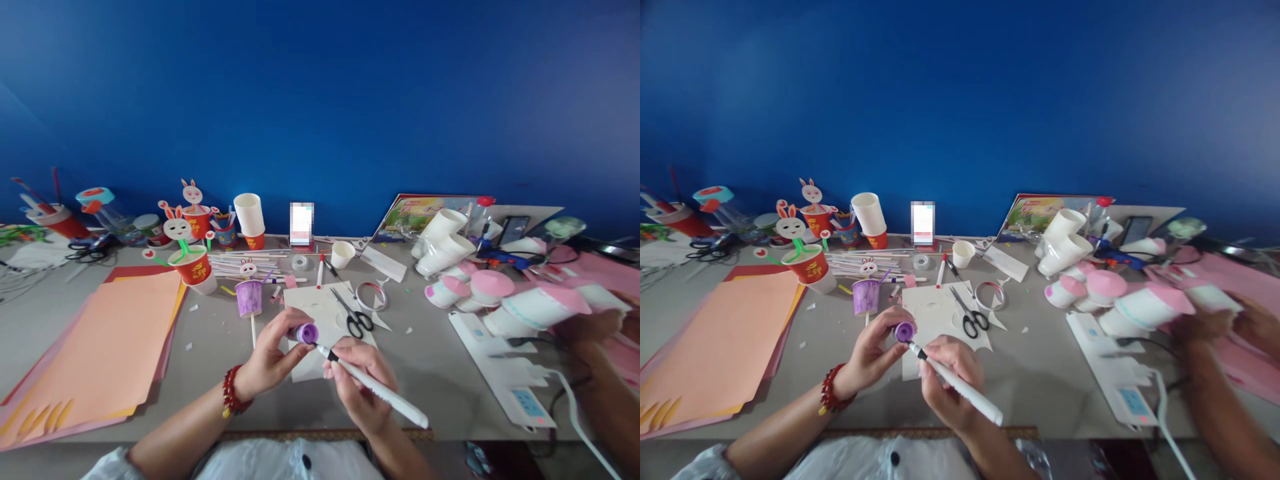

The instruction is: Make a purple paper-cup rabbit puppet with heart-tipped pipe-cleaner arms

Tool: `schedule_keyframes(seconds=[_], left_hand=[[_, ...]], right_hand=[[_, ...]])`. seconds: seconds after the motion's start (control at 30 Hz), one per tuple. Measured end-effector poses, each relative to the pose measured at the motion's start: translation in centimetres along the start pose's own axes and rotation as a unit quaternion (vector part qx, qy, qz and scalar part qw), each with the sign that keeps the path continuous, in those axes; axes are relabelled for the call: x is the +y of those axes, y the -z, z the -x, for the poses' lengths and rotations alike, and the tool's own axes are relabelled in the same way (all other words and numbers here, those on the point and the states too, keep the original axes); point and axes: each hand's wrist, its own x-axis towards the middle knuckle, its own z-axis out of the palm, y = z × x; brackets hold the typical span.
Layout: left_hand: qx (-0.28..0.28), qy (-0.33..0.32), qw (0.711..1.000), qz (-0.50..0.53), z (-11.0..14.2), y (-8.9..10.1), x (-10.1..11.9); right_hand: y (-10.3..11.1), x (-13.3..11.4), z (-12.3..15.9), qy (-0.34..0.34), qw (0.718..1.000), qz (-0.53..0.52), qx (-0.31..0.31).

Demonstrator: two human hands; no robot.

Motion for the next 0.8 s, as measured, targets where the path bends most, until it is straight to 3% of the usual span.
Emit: schedule_keyframes(seconds=[0.37, 0.6, 0.8], left_hand=[[-0.049, 0.010, 0.999, 0.003, 0.3, 0.5, 0.2], [-0.020, 0.012, 1.000, 0.016, 0.3, 0.1, -0.3], [0.027, -0.035, 0.999, -0.022, 0.3, -0.1, -0.8]], right_hand=[[0.2, 0.6, -0.4, -0.064, 0.994, -0.085, 0.028], [0.1, 0.0, -0.4, -0.004, 1.000, -0.005, 0.008], [0.2, -0.3, -0.4, 0.039, 0.997, 0.063, 0.004]])
